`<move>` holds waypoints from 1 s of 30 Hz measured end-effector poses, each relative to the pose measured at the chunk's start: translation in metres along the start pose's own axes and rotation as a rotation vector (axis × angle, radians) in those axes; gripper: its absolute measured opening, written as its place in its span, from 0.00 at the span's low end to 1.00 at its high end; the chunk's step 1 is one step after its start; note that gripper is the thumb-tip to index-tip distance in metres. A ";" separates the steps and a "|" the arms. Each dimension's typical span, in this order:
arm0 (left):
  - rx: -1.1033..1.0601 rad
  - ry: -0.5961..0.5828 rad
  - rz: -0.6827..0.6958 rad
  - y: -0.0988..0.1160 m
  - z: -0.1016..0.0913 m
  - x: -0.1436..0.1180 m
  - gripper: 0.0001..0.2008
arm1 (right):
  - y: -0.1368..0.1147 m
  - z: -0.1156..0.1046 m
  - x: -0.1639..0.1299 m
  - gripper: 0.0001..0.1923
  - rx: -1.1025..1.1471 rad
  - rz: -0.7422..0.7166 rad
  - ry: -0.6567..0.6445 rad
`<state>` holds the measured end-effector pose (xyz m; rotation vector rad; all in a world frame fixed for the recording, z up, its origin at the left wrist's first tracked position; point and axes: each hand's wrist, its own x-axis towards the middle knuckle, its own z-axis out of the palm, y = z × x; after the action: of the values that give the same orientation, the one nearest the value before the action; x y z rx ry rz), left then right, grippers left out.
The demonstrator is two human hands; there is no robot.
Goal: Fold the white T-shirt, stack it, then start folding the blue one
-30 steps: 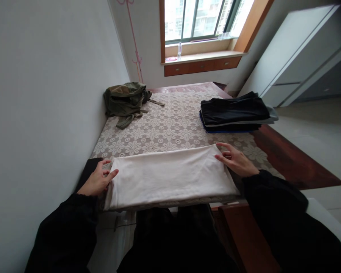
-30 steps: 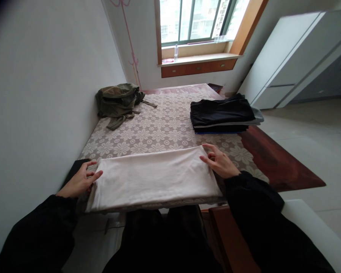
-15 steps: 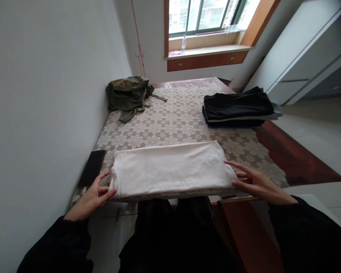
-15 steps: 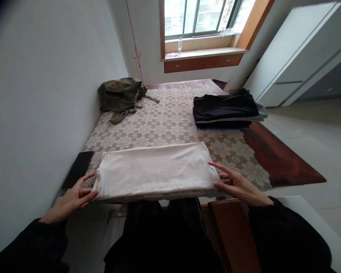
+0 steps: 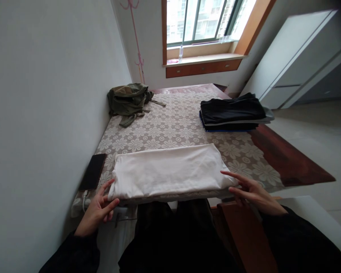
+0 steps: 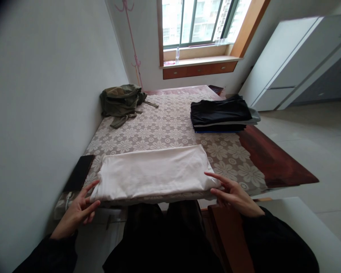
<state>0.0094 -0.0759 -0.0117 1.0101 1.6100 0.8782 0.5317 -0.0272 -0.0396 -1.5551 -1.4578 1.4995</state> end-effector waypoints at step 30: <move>0.252 0.550 0.118 -0.020 0.012 0.005 0.31 | 0.015 0.028 0.008 0.27 -0.395 -0.137 0.572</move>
<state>0.0163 -0.0788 -0.0345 1.1060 2.1826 1.1192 0.5095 -0.0323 -0.0628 -1.8610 -1.5151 0.6222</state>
